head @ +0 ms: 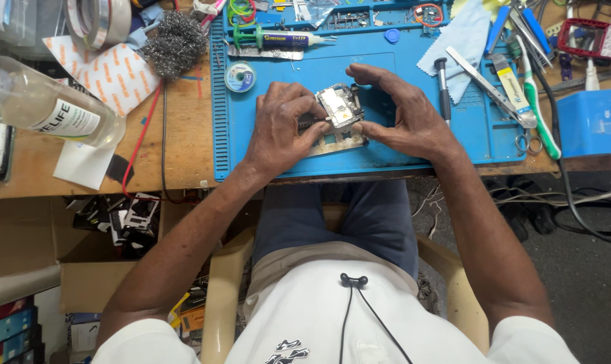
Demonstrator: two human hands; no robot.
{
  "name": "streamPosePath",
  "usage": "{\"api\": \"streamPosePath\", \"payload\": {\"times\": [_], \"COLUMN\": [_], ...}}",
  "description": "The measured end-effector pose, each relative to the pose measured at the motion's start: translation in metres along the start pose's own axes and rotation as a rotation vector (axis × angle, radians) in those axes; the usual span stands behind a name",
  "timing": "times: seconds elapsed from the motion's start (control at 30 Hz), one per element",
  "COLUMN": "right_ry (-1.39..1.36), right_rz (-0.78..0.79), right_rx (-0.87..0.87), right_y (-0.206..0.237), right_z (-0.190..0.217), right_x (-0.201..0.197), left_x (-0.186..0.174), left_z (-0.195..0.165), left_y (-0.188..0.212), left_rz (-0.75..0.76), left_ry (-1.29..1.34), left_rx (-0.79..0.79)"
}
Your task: The person removes a battery from a disassembled smartphone, then uses a syringe to apply adhesive to a metal jig. They place the motherboard into the jig and press it into place. The person then picks up a metal spatula and wipes the work surface.
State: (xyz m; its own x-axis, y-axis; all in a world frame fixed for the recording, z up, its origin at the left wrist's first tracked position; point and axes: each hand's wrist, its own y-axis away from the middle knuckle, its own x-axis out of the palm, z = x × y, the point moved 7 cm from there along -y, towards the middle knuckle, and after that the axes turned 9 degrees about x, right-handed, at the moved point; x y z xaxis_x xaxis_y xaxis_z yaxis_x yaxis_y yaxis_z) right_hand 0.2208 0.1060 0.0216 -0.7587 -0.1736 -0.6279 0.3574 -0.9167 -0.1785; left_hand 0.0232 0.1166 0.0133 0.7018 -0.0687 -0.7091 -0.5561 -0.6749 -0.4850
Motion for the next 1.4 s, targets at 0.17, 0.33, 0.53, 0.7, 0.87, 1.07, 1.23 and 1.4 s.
{"api": "streamPosePath", "payload": {"times": [0.17, 0.33, 0.53, 0.7, 0.87, 1.07, 1.23, 1.4], "right_ry": [0.161, 0.105, 0.076, 0.084, 0.072, 0.069, 0.023, -0.076], "right_rz": [0.063, 0.047, 0.005, -0.014, -0.005, -0.006, -0.012, -0.080], "right_rx": [0.013, 0.041, 0.031, 0.047, 0.066, 0.092, 0.036, 0.098], "right_y": [-0.010, -0.014, -0.009, -0.010, -0.010, -0.011, -0.006, -0.002], "right_z": [0.002, 0.009, 0.014, 0.013, 0.013, 0.009, 0.009, -0.002], "right_x": [0.002, 0.004, 0.008, 0.009, 0.008, 0.008, 0.003, -0.008], "left_x": [-0.002, -0.004, -0.005, -0.008, -0.010, -0.003, 0.002, 0.004], "left_z": [-0.003, -0.002, 0.001, -0.001, -0.001, -0.005, 0.001, 0.004], "left_y": [-0.002, 0.000, 0.001, 0.000, -0.002, -0.008, -0.010, -0.010], "left_rz": [-0.007, -0.009, -0.002, 0.008, 0.060, 0.089, 0.100, 0.097], "left_ry": [-0.003, 0.016, 0.063, 0.075, 0.083, 0.039, 0.034, 0.050], "left_rx": [-0.006, -0.014, 0.011, 0.036, 0.010, 0.013, -0.027, -0.053]}}
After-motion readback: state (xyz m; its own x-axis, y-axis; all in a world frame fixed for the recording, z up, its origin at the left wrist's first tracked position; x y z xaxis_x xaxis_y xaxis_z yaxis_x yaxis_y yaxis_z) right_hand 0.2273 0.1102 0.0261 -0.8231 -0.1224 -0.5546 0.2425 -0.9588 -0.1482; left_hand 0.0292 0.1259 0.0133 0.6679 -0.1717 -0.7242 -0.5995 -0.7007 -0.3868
